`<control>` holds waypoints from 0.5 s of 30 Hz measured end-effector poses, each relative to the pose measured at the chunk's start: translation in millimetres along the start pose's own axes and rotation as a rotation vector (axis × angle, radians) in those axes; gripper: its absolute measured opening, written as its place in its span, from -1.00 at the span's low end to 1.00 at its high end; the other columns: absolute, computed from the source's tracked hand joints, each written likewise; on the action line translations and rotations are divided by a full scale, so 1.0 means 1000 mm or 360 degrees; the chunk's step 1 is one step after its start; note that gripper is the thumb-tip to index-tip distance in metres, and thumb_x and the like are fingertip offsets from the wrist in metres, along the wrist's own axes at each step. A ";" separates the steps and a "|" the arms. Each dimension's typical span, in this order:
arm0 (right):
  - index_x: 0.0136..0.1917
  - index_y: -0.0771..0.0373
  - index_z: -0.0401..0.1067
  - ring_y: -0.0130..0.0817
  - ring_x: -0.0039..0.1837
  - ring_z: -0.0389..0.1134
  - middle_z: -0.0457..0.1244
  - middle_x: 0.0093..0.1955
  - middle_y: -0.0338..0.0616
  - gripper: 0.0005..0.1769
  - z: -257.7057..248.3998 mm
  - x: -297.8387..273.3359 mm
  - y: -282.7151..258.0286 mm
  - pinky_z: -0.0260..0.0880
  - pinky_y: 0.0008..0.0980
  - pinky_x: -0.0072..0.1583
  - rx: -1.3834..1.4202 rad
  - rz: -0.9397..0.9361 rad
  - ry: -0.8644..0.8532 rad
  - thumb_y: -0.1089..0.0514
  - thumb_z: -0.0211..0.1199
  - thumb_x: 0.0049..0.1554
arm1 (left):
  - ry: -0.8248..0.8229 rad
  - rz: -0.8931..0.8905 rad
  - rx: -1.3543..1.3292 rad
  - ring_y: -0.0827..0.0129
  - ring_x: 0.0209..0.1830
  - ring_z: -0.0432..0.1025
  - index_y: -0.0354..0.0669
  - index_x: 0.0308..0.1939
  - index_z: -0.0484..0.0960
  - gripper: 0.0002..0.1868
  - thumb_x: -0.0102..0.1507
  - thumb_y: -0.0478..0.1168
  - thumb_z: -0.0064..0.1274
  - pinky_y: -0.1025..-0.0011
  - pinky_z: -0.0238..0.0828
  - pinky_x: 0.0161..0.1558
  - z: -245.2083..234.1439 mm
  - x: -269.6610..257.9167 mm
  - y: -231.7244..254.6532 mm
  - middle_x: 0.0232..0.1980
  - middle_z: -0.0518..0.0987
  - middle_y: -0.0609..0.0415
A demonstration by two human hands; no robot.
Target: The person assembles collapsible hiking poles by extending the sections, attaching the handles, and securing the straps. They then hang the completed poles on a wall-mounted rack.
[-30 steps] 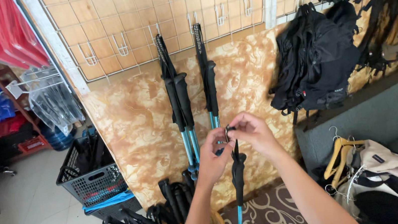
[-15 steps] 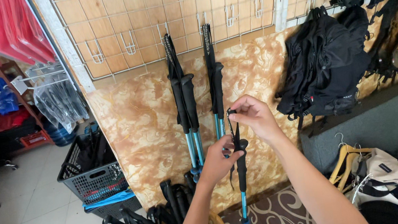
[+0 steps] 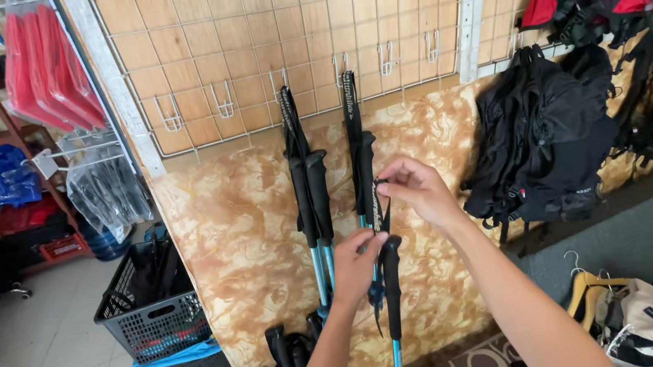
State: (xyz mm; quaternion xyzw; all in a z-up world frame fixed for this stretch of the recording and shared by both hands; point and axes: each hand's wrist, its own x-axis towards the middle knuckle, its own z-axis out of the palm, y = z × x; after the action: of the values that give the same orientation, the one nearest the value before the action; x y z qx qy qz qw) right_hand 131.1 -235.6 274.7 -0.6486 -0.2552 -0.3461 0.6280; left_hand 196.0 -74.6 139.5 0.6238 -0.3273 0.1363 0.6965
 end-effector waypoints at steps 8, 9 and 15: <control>0.17 0.31 0.58 -0.40 -0.06 0.47 0.36 -0.13 -0.14 -0.72 -0.001 0.064 -0.017 0.50 -0.47 0.05 -0.0084 -0.0016 0.0028 0.29 0.50 0.19 | 0.0102 -0.0289 -0.0024 0.34 -0.36 0.57 -0.16 -0.12 0.84 -0.72 0.31 -0.03 0.43 0.46 0.65 -0.38 0.009 0.078 0.022 -0.32 0.70 -0.02; 0.18 0.29 0.58 -0.43 -0.06 0.47 0.35 -0.13 -0.16 -0.71 -0.001 0.072 -0.020 0.51 -0.48 0.04 -0.0109 -0.0028 0.0054 0.25 0.50 0.19 | 0.0157 -0.0287 -0.0041 0.37 -0.41 0.52 -0.16 -0.14 0.82 -0.72 0.27 -0.04 0.45 0.48 0.61 -0.43 0.012 0.090 0.022 -0.37 0.65 -0.01; 0.16 0.35 0.54 -0.36 -0.03 0.53 0.41 -0.03 -0.07 -0.79 -0.024 0.145 0.026 0.55 -0.46 0.08 0.0178 -0.0136 0.0082 0.38 0.38 0.25 | 0.0202 -0.0222 -0.0114 0.42 -0.45 0.49 -0.12 -0.17 0.84 -0.82 0.32 -0.10 0.40 0.49 0.65 -0.44 0.018 0.144 0.050 -0.43 0.63 0.01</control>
State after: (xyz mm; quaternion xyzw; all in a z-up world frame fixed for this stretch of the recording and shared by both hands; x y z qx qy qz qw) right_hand 239.2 -276.1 368.7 -0.5919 -0.2854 -0.3743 0.6544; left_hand 268.5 -113.7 269.1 0.6100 -0.2429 0.1151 0.7454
